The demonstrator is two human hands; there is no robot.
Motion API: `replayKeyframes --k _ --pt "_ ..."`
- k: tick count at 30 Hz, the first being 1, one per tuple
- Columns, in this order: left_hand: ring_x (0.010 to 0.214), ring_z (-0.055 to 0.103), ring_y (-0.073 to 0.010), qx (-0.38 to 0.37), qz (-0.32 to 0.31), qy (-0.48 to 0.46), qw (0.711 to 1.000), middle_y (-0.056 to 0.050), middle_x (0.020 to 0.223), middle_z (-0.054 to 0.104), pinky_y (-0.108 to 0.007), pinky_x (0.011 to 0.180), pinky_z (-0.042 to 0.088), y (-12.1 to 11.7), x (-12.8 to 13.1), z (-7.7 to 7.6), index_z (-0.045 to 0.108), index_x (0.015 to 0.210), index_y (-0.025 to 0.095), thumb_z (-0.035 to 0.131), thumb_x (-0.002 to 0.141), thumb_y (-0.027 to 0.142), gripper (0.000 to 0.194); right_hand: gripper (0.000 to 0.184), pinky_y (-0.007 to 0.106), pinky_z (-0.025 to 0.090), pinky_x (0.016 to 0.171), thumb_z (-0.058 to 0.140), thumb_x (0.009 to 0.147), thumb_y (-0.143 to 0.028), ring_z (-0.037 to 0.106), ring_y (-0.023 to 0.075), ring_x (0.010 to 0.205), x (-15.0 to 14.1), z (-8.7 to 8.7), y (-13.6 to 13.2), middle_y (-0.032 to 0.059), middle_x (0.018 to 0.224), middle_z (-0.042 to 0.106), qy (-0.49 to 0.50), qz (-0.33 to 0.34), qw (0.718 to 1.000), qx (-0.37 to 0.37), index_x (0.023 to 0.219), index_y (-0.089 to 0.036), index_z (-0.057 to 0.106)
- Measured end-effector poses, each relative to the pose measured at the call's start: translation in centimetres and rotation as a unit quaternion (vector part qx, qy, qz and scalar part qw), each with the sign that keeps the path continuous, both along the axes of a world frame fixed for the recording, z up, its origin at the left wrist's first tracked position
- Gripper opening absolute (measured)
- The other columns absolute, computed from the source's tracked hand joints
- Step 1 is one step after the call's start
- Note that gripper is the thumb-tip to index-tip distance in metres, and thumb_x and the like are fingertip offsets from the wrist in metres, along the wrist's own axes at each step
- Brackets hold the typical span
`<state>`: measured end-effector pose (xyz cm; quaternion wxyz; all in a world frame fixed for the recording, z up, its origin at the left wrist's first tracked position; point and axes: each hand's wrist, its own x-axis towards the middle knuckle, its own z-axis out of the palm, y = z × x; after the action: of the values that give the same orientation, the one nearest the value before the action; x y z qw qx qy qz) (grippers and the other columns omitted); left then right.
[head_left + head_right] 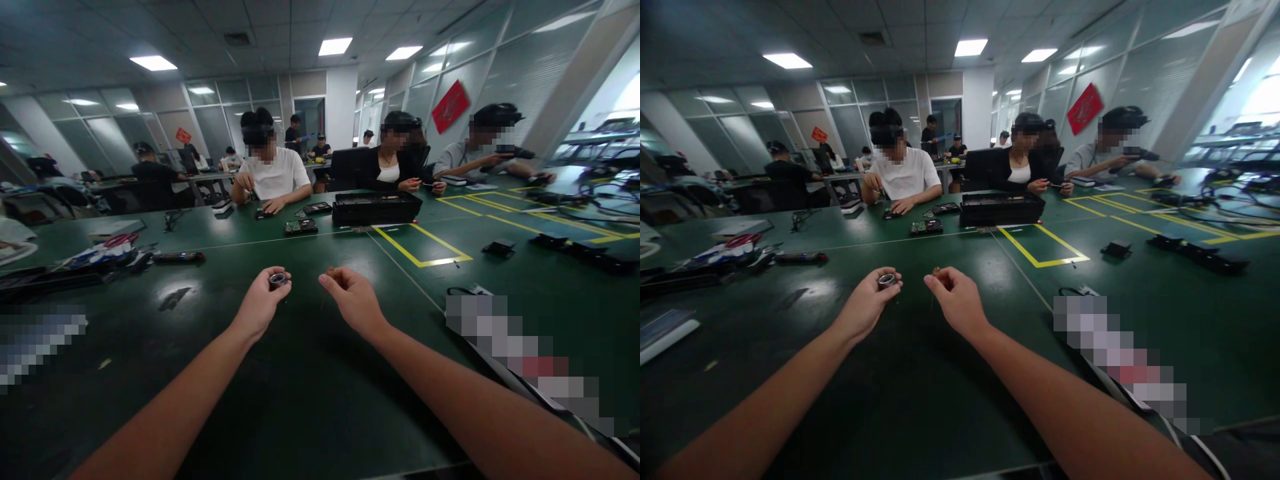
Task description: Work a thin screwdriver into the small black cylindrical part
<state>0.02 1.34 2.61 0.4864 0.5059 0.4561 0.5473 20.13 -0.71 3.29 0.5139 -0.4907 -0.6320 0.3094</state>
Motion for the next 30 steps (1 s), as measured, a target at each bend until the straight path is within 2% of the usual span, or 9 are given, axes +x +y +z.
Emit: replayKeyframes --k 3,5,7,9,12,14,17,24,30 --pt "0.105 0.062 -0.0198 0.061 -0.067 0.100 0.991 -0.008 0.115 0.066 -0.038 0.100 0.047 0.2 0.5 -1.6 0.062 0.113 0.019 0.071 0.078 0.020 0.037 0.029 0.030 0.042 0.059 0.063 0.088 -0.049 0.054 0.0160 0.062 0.1 0.2 -0.1 -0.0006 0.068 0.060 0.044 -0.005 0.999 0.020 0.079 -0.022 0.062" --pt "0.108 0.063 -0.0202 0.069 -0.086 0.108 0.988 -0.008 0.119 0.065 -0.040 0.103 0.046 -0.1 0.5 -2.3 0.060 0.123 0.021 0.071 0.080 0.023 0.044 0.028 0.030 0.045 0.061 0.060 0.090 -0.048 0.056 0.0163 0.064 0.2 0.3 -0.1 0.0002 0.070 0.060 0.085 -0.004 0.996 0.037 0.080 -0.022 0.061" --pt "0.108 0.064 -0.0208 0.061 -0.086 0.092 0.990 -0.008 0.119 0.066 -0.041 0.104 0.047 -0.5 0.3 -2.6 0.056 0.129 0.022 0.071 0.080 0.024 0.052 0.027 0.032 0.049 0.065 0.057 0.092 -0.047 0.059 0.0172 0.069 0.3 0.3 -0.1 0.0015 0.073 0.063 0.120 0.001 0.991 0.057 0.085 -0.022 0.062" --pt "0.110 0.064 -0.0223 0.059 -0.082 0.085 0.991 -0.010 0.119 0.067 -0.042 0.103 0.048 -0.9 0.1 -2.8 0.058 0.126 0.020 0.073 0.079 0.023 0.050 0.024 0.033 0.052 0.070 0.056 0.092 -0.046 0.063 0.0179 0.073 0.3 0.3 -0.2 0.0024 0.079 0.065 0.146 0.012 0.987 0.071 0.093 -0.023 0.064" --pt "0.113 0.063 -0.0244 0.074 -0.067 0.131 0.986 -0.009 0.122 0.067 -0.044 0.105 0.047 -1.4 -0.1 -2.8 0.065 0.116 0.020 0.075 0.078 0.023 0.040 0.021 0.035 0.054 0.075 0.058 0.093 -0.042 0.065 0.0181 0.076 0.3 0.2 -0.4 0.0026 0.085 0.067 0.176 0.037 0.981 0.075 0.100 -0.023 0.064" --pt "0.115 0.062 -0.0246 0.092 -0.042 0.168 0.981 -0.008 0.124 0.067 -0.044 0.107 0.046 -1.5 -0.2 -2.8 0.068 0.119 0.023 0.075 0.079 0.022 0.040 0.018 0.035 0.055 0.076 0.059 0.093 -0.040 0.066 0.0176 0.077 0.2 0.2 -0.6 0.0023 0.086 0.068 0.184 0.045 0.979 0.079 0.099 -0.024 0.064" --pt "0.118 0.061 -0.0244 0.128 -0.016 0.220 0.967 -0.006 0.125 0.067 -0.044 0.109 0.043 -1.6 -0.4 -2.7 0.068 0.122 0.027 0.074 0.081 0.023 0.041 0.017 0.035 0.055 0.075 0.059 0.093 -0.039 0.067 0.0178 0.077 0.0 0.2 -0.7 0.0027 0.085 0.069 0.143 0.037 0.986 0.078 0.098 -0.023 0.064" --pt "0.116 0.062 -0.0239 0.176 -0.013 0.285 0.942 -0.004 0.121 0.069 -0.042 0.108 0.044 -1.8 -0.4 -2.0 0.070 0.120 0.027 0.074 0.081 0.021 0.039 0.023 0.033 0.051 0.070 0.060 0.092 -0.045 0.066 0.0194 0.075 0.2 0.4 -0.8 0.0037 0.084 0.072 0.016 -0.009 0.996 0.082 0.093 -0.023 0.066" --pt "0.114 0.062 -0.0234 0.197 -0.002 0.310 0.930 -0.004 0.120 0.069 -0.041 0.106 0.045 -1.7 -0.7 -1.8 0.070 0.119 0.027 0.075 0.081 0.021 0.039 0.040 0.029 0.034 0.052 0.063 0.088 -0.053 0.048 0.0134 0.050 0.5 1.0 -1.1 -0.0025 0.054 0.055 -0.126 -0.067 0.985 0.092 0.063 -0.023 0.057"
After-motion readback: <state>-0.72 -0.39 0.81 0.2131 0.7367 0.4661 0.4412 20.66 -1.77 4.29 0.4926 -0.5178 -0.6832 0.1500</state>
